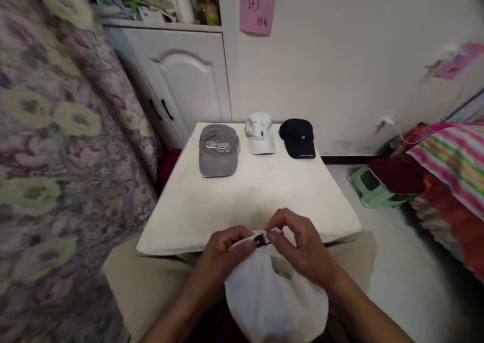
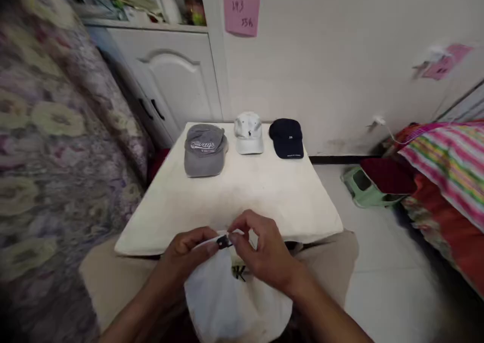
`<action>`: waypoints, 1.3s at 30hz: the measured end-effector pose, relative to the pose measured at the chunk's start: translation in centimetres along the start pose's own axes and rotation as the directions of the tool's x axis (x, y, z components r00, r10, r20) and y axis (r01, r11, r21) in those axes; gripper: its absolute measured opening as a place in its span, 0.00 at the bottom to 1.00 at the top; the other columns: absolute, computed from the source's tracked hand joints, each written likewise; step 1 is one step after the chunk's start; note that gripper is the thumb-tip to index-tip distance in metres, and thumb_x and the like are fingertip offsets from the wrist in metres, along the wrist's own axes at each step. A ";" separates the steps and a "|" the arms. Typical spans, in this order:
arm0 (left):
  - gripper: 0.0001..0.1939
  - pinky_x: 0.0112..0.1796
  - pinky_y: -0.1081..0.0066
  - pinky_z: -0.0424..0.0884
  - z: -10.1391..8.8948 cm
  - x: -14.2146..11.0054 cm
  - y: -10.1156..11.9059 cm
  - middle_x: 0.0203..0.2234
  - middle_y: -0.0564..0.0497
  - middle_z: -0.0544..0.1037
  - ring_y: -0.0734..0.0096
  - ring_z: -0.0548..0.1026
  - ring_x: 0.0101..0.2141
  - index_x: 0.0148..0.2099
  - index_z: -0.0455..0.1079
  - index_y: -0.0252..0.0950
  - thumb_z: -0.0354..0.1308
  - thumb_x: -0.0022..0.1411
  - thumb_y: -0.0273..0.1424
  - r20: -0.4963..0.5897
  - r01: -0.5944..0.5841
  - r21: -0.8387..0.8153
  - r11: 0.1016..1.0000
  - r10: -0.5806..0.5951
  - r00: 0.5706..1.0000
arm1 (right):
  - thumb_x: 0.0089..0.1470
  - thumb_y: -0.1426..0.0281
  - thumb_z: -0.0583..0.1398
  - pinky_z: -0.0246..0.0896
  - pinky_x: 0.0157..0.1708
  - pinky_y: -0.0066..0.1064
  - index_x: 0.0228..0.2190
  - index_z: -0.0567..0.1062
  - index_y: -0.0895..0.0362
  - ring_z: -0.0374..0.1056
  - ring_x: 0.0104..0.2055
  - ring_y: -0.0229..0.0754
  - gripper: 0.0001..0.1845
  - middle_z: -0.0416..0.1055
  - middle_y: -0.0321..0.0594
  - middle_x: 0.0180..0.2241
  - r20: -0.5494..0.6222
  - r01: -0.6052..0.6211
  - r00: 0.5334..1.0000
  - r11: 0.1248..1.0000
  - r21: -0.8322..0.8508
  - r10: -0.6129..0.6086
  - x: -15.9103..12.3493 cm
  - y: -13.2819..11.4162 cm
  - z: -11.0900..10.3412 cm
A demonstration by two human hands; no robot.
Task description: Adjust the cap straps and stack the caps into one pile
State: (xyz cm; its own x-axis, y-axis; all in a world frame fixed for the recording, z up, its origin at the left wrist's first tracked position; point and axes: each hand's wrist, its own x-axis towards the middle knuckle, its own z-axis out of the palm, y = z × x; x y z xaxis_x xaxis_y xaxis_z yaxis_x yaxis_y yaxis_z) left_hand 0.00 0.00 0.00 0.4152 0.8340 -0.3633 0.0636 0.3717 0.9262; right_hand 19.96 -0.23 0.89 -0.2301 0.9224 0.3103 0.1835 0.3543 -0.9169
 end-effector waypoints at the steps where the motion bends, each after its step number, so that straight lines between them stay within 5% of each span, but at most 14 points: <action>1: 0.17 0.24 0.76 0.56 -0.2 -0.2 0.5 0.24 0.57 0.68 0.77 0.63 0.22 0.37 0.70 0.34 0.60 0.63 0.45 0.023 -0.043 0.065 0.997 0.042 0.999 | 0.57 0.76 0.59 0.59 0.33 0.29 0.32 0.73 0.55 0.64 0.31 0.36 0.04 0.68 0.33 0.28 -0.003 0.005 1.000 1.000 -0.008 -0.005 0.0 0.0 0.0; 7: 0.09 0.40 0.69 0.66 0.3 -1.6 2.9 0.39 0.52 0.78 0.64 0.75 0.39 0.48 0.71 0.41 0.55 0.68 0.35 0.038 -0.259 0.517 0.816 0.281 0.959 | 0.56 0.76 0.60 0.60 0.31 0.30 0.31 0.71 0.56 0.64 0.29 0.37 0.04 0.68 0.33 0.27 -0.013 0.062 0.998 0.995 -0.077 -0.063 -0.2 -0.4 0.4; 10: 0.10 0.38 0.68 0.66 1.0 -1.9 3.0 0.38 0.52 0.80 0.64 0.76 0.37 0.49 0.70 0.42 0.57 0.66 0.34 0.008 -0.249 0.588 0.770 0.302 0.953 | 0.56 0.76 0.60 0.61 0.31 0.31 0.32 0.72 0.56 0.65 0.29 0.37 0.04 0.68 0.33 0.27 -0.011 0.080 0.997 0.994 -0.078 -0.081 -0.3 -0.5 0.6; 16: 0.12 0.36 0.72 0.68 0.9 -1.6 2.2 0.36 0.53 0.79 0.67 0.75 0.36 0.52 0.68 0.43 0.59 0.66 0.34 -0.038 -0.210 0.220 0.953 0.223 0.974 | 0.54 0.71 0.66 0.65 0.45 0.38 0.40 0.75 0.55 0.69 0.44 0.45 0.11 0.72 0.42 0.41 0.083 0.140 0.987 0.990 -0.002 -0.140 0.4 -0.2 -0.5; 19: 0.14 0.32 0.75 0.66 0.6 -1.6 2.1 0.33 0.55 0.77 0.71 0.74 0.33 0.52 0.68 0.44 0.61 0.64 0.31 -0.011 -0.170 0.023 0.985 0.171 0.985 | 0.59 0.69 0.63 0.63 0.50 0.39 0.45 0.76 0.54 0.69 0.51 0.46 0.11 0.72 0.44 0.47 0.167 0.050 0.984 0.996 0.072 -0.061 0.7 0.2 -1.1; 26: 0.16 0.28 0.78 0.63 0.4 -1.4 1.5 0.29 0.57 0.74 0.75 0.71 0.28 0.51 0.69 0.43 0.64 0.62 0.34 0.021 -0.140 -0.080 0.987 0.142 0.990 | 0.57 0.69 0.65 0.61 0.33 0.27 0.38 0.76 0.56 0.69 0.33 0.35 0.06 0.74 0.34 0.32 0.386 -0.374 0.895 0.848 0.375 0.224 0.4 1.3 -0.5; 30: 0.17 0.27 0.76 0.63 0.1 -1.3 1.1 0.29 0.55 0.75 0.74 0.71 0.28 0.53 0.68 0.43 0.64 0.63 0.37 0.050 -0.135 -0.067 0.989 0.139 0.989 | 0.56 0.67 0.66 0.56 0.28 0.24 0.34 0.74 0.57 0.63 0.27 0.32 0.07 0.70 0.31 0.27 0.389 -0.431 0.883 0.782 0.449 0.263 0.4 1.6 -0.2; 39: 0.19 0.29 0.75 0.66 -0.2 -1.5 1.0 0.32 0.52 0.78 0.71 0.74 0.31 0.54 0.69 0.43 0.66 0.62 0.37 0.093 -0.183 -0.122 0.976 0.195 0.976 | 0.55 0.69 0.65 0.51 0.24 0.24 0.31 0.73 0.58 0.59 0.23 0.31 0.06 0.67 0.30 0.23 0.309 -0.418 0.900 0.812 0.407 0.308 0.4 2.0 -0.8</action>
State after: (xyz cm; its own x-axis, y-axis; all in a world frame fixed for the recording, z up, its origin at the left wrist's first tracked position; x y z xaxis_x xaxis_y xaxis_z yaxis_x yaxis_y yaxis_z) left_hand -0.69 -0.79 1.47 0.5019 0.8491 -0.1648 -0.1245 0.2595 0.9577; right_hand 20.96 1.00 -0.61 -0.4460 0.8914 -0.0808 -0.1438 -0.1604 -0.9765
